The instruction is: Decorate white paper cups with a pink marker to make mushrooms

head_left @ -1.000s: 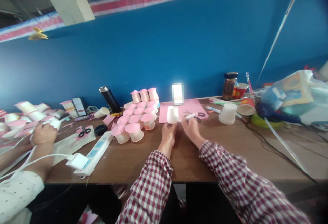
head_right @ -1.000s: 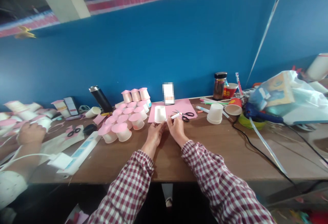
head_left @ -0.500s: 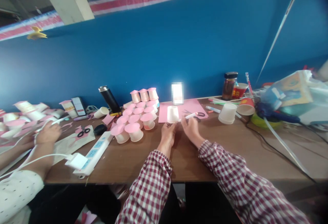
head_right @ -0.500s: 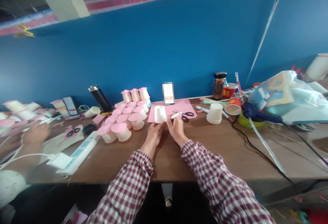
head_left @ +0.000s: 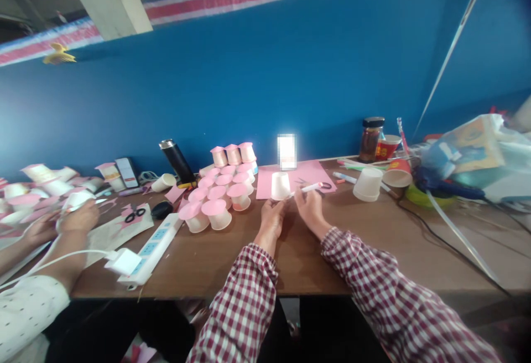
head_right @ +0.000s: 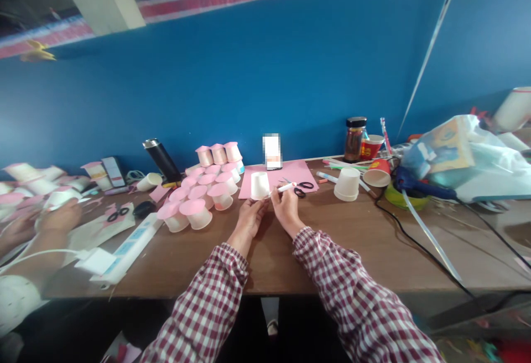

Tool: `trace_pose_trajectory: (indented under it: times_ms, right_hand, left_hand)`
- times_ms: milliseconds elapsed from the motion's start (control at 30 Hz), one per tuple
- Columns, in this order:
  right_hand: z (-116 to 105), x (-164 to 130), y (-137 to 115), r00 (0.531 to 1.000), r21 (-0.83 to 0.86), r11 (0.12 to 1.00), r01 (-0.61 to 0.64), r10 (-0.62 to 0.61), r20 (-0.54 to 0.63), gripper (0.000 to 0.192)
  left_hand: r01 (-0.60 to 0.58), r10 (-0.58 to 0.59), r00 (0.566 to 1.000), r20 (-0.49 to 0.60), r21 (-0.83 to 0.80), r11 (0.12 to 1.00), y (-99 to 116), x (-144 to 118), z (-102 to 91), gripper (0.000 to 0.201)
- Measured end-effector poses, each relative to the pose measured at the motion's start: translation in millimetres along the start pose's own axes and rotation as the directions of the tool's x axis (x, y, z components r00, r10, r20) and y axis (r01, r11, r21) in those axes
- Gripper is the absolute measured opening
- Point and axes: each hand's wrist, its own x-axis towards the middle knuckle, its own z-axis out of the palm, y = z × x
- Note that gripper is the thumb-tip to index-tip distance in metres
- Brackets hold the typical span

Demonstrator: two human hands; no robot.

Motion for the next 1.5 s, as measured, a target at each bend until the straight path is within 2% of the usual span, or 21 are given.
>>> trace_pose_trajectory:
  times_ms: [633, 1500]
  right_hand:
    - [2.4, 2.4, 5.7, 0.998, -0.018, 1.000, 0.015, -0.014, 0.064, 0.024]
    - [0.9, 0.1, -0.7, 0.999, 0.015, 0.999, 0.036, -0.036, 0.041, 0.022]
  left_hand:
    - [-0.038, 0.038, 0.999, -0.002, 0.005, 0.999, -1.2, 1.7, -2.0, 0.034]
    - [-0.017, 0.017, 1.000, 0.018, 0.005, 1.000, 1.6, 0.1, -2.2, 0.034]
